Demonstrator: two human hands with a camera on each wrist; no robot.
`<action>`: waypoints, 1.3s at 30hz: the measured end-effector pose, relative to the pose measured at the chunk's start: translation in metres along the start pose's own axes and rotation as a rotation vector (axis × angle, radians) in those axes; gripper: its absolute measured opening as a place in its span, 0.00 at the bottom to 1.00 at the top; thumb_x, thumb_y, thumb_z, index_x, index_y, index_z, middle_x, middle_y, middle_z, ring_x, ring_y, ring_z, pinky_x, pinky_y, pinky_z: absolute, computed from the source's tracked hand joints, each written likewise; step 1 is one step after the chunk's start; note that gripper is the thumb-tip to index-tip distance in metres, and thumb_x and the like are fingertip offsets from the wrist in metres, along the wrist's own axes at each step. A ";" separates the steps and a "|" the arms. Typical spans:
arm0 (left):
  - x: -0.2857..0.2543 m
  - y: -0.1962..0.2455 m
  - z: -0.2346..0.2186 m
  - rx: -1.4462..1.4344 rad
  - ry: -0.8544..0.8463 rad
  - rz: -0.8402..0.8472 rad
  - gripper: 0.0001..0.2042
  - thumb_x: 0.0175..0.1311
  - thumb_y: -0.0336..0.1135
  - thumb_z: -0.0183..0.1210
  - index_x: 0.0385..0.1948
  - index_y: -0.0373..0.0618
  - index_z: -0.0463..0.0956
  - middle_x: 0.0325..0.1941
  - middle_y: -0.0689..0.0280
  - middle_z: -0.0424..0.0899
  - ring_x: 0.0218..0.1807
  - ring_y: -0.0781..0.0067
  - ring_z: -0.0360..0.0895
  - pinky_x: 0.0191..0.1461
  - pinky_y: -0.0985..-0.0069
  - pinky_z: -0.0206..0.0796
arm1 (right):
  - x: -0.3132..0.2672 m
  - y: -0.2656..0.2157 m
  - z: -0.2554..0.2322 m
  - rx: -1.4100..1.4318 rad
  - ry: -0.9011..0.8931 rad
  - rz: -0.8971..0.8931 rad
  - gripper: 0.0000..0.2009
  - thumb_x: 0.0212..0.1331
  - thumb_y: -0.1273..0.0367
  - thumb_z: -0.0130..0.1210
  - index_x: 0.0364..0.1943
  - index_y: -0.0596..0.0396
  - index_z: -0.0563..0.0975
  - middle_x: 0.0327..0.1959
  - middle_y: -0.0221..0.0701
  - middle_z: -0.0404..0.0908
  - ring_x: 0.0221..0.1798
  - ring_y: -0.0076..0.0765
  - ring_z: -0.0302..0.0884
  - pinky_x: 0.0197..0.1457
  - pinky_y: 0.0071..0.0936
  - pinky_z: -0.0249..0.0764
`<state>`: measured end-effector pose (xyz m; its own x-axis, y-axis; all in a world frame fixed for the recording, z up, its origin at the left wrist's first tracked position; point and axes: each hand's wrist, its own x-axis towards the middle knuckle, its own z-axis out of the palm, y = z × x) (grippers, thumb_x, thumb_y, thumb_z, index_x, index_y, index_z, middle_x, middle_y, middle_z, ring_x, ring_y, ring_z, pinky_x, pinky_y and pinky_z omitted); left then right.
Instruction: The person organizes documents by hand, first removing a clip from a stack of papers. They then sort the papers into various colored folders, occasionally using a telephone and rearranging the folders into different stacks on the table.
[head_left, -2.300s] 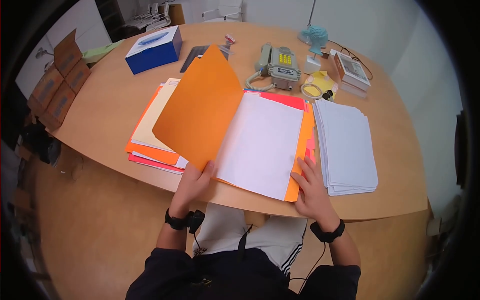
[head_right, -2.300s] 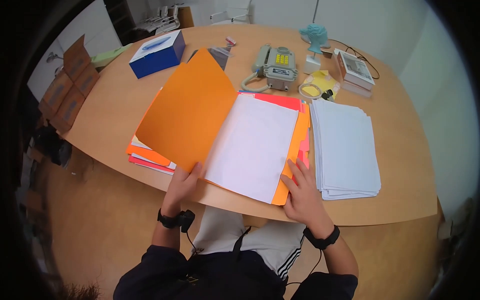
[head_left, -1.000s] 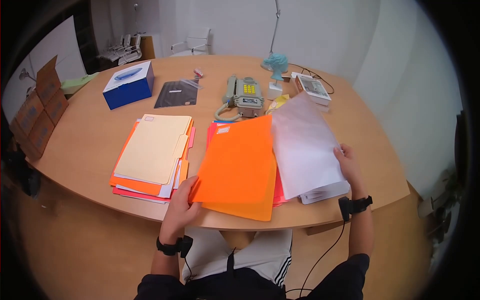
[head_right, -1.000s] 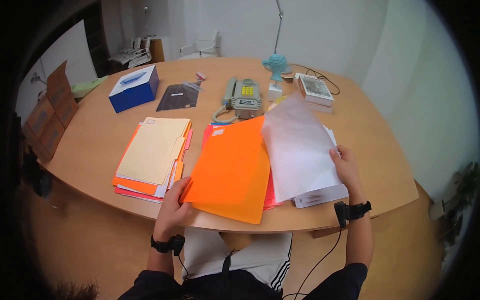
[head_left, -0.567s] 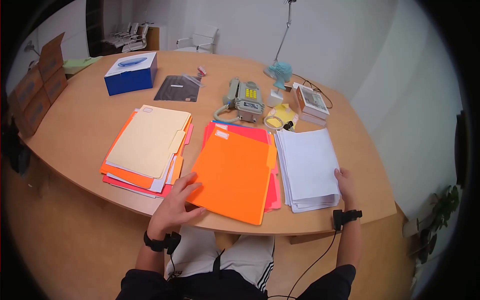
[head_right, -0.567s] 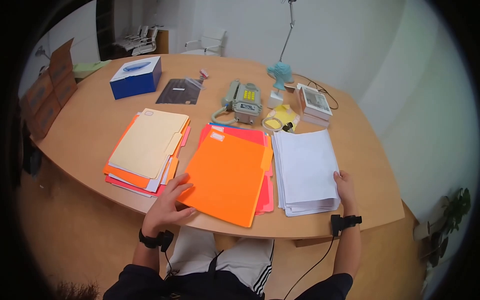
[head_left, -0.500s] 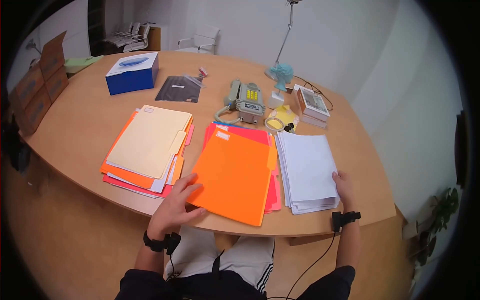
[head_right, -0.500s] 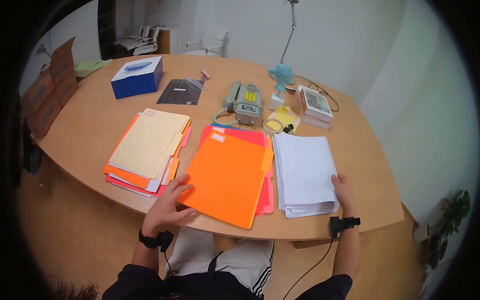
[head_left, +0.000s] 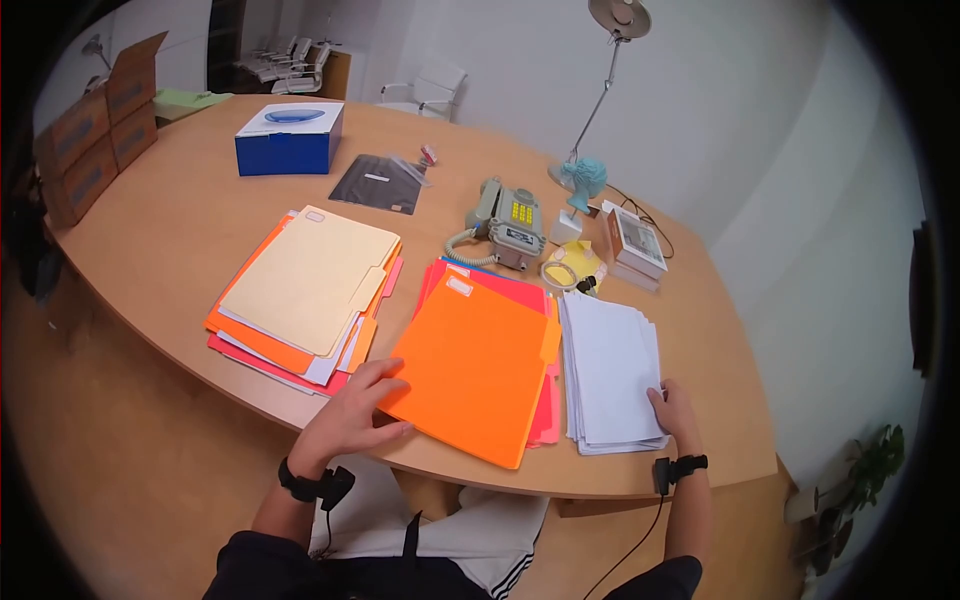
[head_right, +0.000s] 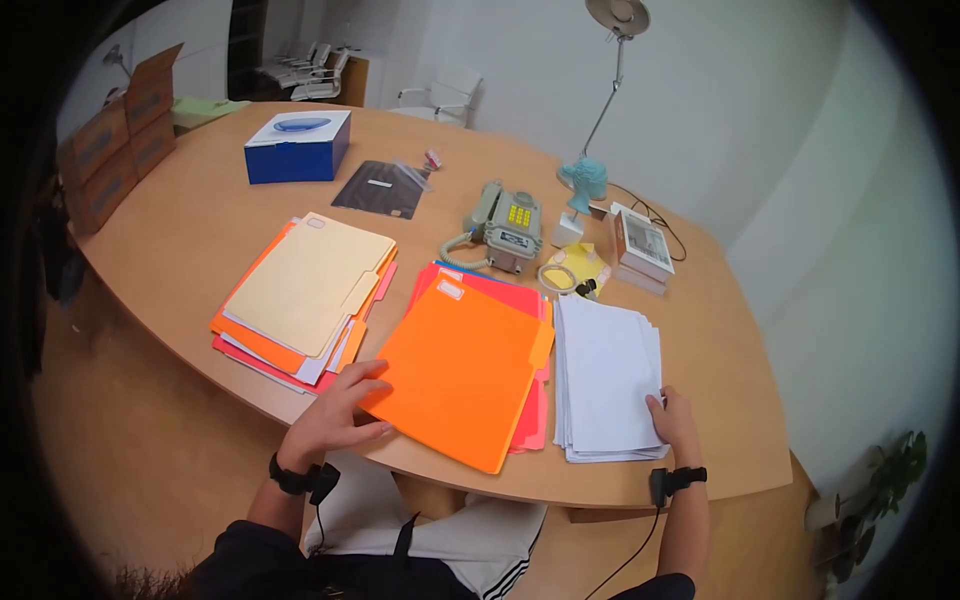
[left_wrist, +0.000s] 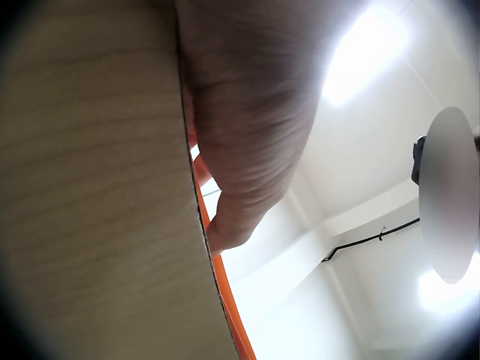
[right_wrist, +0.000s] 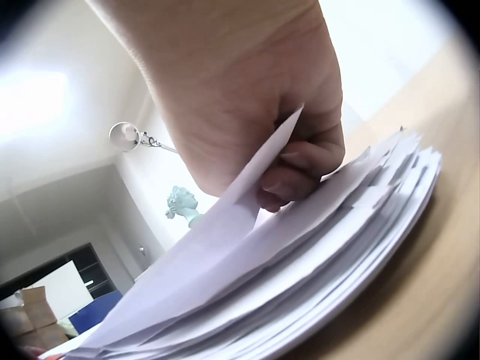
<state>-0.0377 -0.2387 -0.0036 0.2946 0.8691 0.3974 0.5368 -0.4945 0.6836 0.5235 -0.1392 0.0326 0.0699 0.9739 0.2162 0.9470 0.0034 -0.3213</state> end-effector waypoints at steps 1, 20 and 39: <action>0.000 0.000 0.000 0.005 -0.002 0.001 0.25 0.53 0.40 0.70 0.52 0.39 0.75 0.69 0.50 0.66 0.70 0.49 0.63 0.70 0.63 0.59 | 0.000 0.000 -0.001 -0.002 0.002 -0.004 0.19 0.62 0.61 0.59 0.43 0.68 0.77 0.32 0.52 0.82 0.34 0.56 0.81 0.40 0.42 0.76; 0.006 -0.002 0.020 0.169 0.098 0.026 0.23 0.58 0.45 0.66 0.48 0.38 0.74 0.65 0.46 0.70 0.67 0.46 0.66 0.68 0.61 0.62 | -0.062 -0.123 -0.045 0.001 -0.081 -0.361 0.21 0.58 0.71 0.59 0.55 0.61 0.70 0.54 0.44 0.73 0.41 0.47 0.78 0.44 0.38 0.77; 0.009 0.017 0.031 0.401 0.007 0.061 0.29 0.62 0.50 0.61 0.58 0.37 0.71 0.69 0.47 0.66 0.73 0.44 0.59 0.73 0.57 0.56 | -0.011 -0.229 0.040 0.064 -0.357 -0.927 0.23 0.60 0.64 0.58 0.56 0.63 0.72 0.65 0.50 0.67 0.66 0.57 0.66 0.70 0.41 0.65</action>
<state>-0.0009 -0.2385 -0.0074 0.3309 0.8376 0.4346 0.7846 -0.5001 0.3664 0.2934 -0.1416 0.0669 -0.7976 0.5909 0.1207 0.5597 0.7998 -0.2170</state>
